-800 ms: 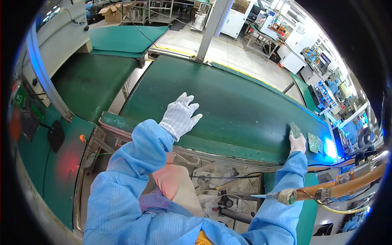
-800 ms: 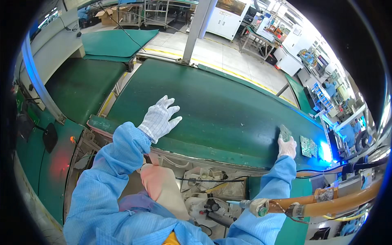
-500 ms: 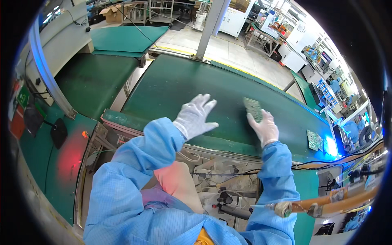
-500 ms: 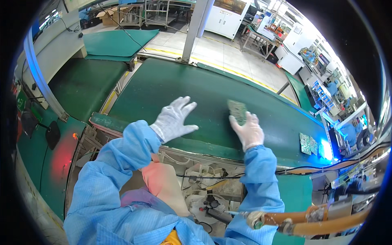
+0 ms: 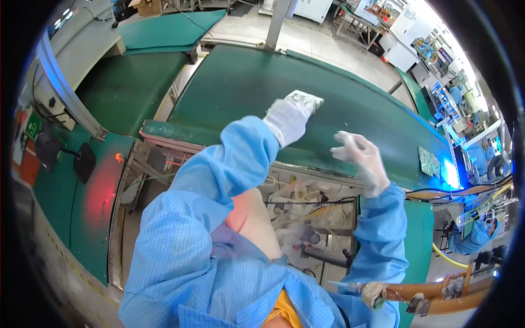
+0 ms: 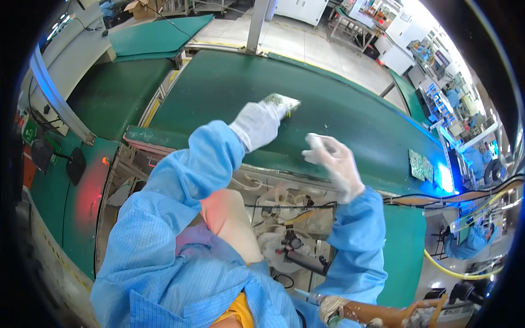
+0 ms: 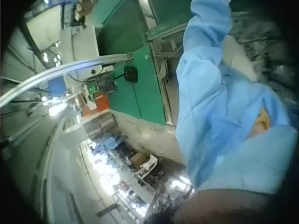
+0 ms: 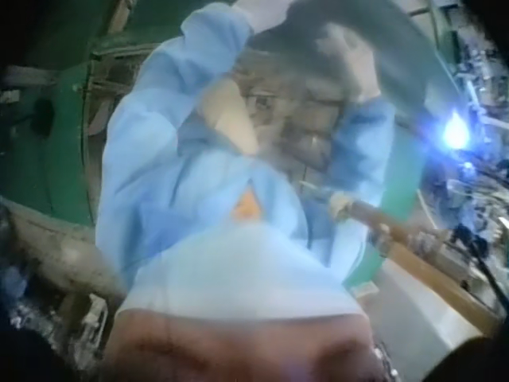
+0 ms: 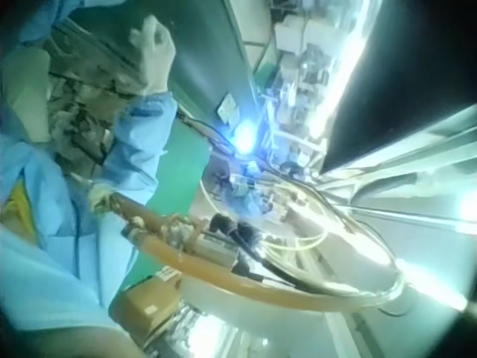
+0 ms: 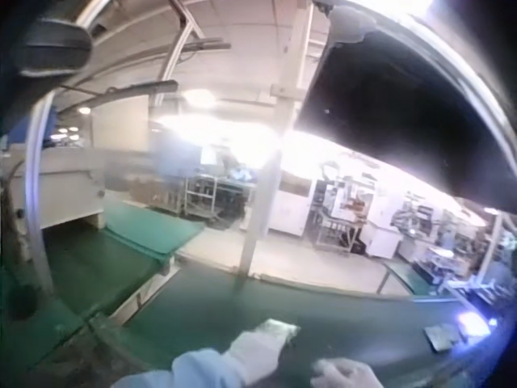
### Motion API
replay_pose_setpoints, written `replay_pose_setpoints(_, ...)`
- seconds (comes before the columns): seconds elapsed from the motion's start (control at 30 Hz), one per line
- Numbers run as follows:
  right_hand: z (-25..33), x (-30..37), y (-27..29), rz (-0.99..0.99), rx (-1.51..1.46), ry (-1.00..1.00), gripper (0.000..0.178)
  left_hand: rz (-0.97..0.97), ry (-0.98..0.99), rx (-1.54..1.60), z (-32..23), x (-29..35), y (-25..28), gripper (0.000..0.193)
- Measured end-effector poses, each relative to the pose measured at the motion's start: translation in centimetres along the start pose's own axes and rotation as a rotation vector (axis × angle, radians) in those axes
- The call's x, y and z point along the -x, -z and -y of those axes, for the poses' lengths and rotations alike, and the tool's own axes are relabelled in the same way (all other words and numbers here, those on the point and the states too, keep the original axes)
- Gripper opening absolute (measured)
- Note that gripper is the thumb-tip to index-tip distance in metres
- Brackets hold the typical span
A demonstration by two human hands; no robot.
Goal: Assembling and testing circuit boards using an electric screwdriver at a manual assembly station.
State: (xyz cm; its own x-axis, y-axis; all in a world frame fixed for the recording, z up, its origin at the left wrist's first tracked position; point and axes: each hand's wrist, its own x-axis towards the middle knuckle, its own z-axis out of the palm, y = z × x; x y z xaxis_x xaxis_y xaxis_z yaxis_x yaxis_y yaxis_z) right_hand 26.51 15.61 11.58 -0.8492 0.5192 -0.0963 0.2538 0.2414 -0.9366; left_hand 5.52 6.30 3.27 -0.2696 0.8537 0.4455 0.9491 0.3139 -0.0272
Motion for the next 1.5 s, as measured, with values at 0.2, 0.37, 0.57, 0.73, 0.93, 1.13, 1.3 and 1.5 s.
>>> replay_pose_setpoints(0.2,-2.4,10.8,6.0,0.326,-0.734,0.307,0.084,-0.106,0.410,1.484,5.6,1.9,3.1,0.039)
replay_pose_setpoints(0.37,-3.8,15.4,4.7,0.281,-0.830,0.510,0.101,-0.132,0.450,1.171,6.9,6.0,4.2,0.038)
replay_pose_setpoints(0.57,-2.2,16.2,0.1,-0.207,-0.410,0.389,0.107,-0.286,0.702,1.266,7.7,6.0,3.7,0.075)
replay_pose_setpoints(0.73,0.8,15.3,-2.9,-0.292,-0.266,0.461,0.092,-0.276,0.560,1.268,4.9,6.9,4.6,0.071)
replay_pose_setpoints(0.93,3.0,14.7,-5.8,-0.307,-0.505,0.550,0.081,-0.034,0.458,1.162,5.6,5.9,4.4,0.060)
replay_pose_setpoints(1.13,4.7,14.4,-7.3,-0.379,-0.552,0.540,0.071,-0.178,0.391,1.203,7.0,9.0,8.3,0.057)
replay_pose_setpoints(1.3,5.2,14.0,-7.9,-0.285,-0.606,0.634,0.062,-0.334,0.460,1.437,9.6,19.3,13.6,0.049)
replay_pose_setpoints(1.5,5.2,13.6,-8.6,-0.451,-0.586,0.636,0.060,-0.399,0.628,1.401,12.6,32.1,17.6,0.047)
